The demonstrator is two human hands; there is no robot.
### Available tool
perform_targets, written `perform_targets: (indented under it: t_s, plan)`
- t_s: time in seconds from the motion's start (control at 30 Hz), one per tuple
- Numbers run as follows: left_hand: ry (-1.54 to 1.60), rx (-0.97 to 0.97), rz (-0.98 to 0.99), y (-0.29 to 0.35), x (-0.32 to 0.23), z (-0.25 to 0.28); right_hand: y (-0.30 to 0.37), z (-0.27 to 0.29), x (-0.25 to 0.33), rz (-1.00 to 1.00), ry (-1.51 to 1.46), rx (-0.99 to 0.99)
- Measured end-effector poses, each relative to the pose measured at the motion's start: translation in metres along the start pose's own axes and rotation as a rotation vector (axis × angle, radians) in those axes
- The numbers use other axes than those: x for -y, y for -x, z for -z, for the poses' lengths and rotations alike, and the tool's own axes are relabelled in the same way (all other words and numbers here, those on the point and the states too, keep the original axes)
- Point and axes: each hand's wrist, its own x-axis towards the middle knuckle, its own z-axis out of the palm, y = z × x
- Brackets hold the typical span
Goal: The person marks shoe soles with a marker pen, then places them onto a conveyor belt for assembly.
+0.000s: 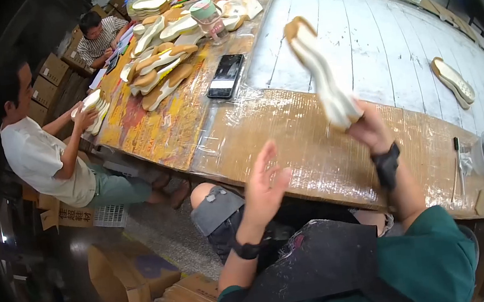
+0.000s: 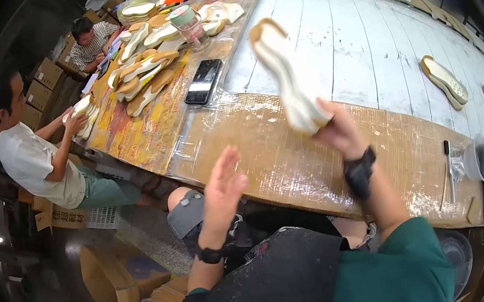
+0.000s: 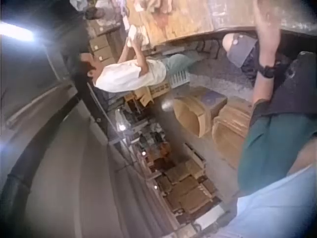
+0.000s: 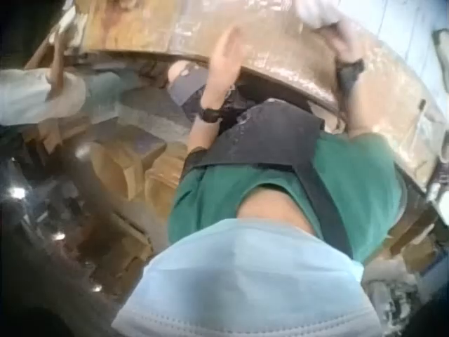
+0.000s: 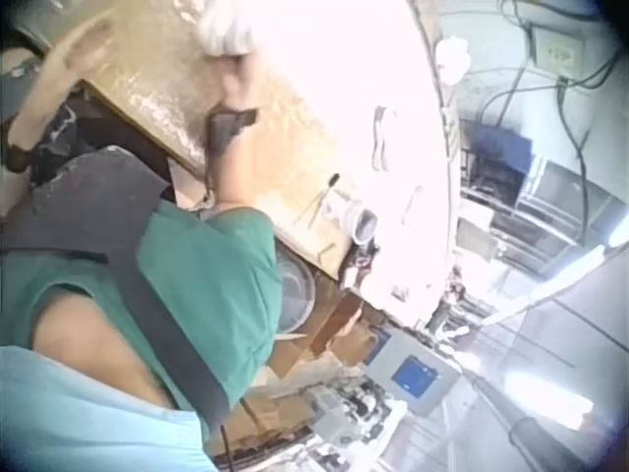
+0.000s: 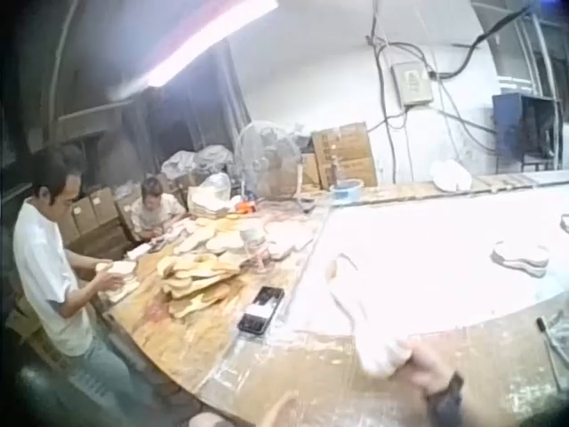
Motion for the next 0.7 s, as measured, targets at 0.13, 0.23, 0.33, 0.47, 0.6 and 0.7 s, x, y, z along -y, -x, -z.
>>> perform_targets:
  t_s: [0.13,0.23,0.33,0.47,0.6,0.7]
  plan:
    - [-0.026,0.028,-0.191,-0.022,0.001,-0.042,0.033,-0.038,-0.056,-0.085,-0.177,0.216]
    - [0.172,0.044,-0.151,-0.014,-0.004,-0.044,0.038,-0.029,-0.072,-0.169,-0.282,0.256]
    - [0.186,0.044,-0.157,-0.009,0.0,-0.045,0.04,-0.026,-0.069,-0.259,-0.377,0.387]
    - [0.001,0.001,-0.297,-0.007,0.017,-0.043,0.042,-0.034,-0.066,-0.209,-0.185,0.363]
    - [0.346,-0.041,-0.234,-0.01,0.0,-0.037,0.055,-0.061,-0.036,-0.033,0.252,0.256]
    - [0.843,-0.259,0.084,-0.019,-0.002,-0.032,0.061,-0.079,-0.027,0.572,1.224,0.349]
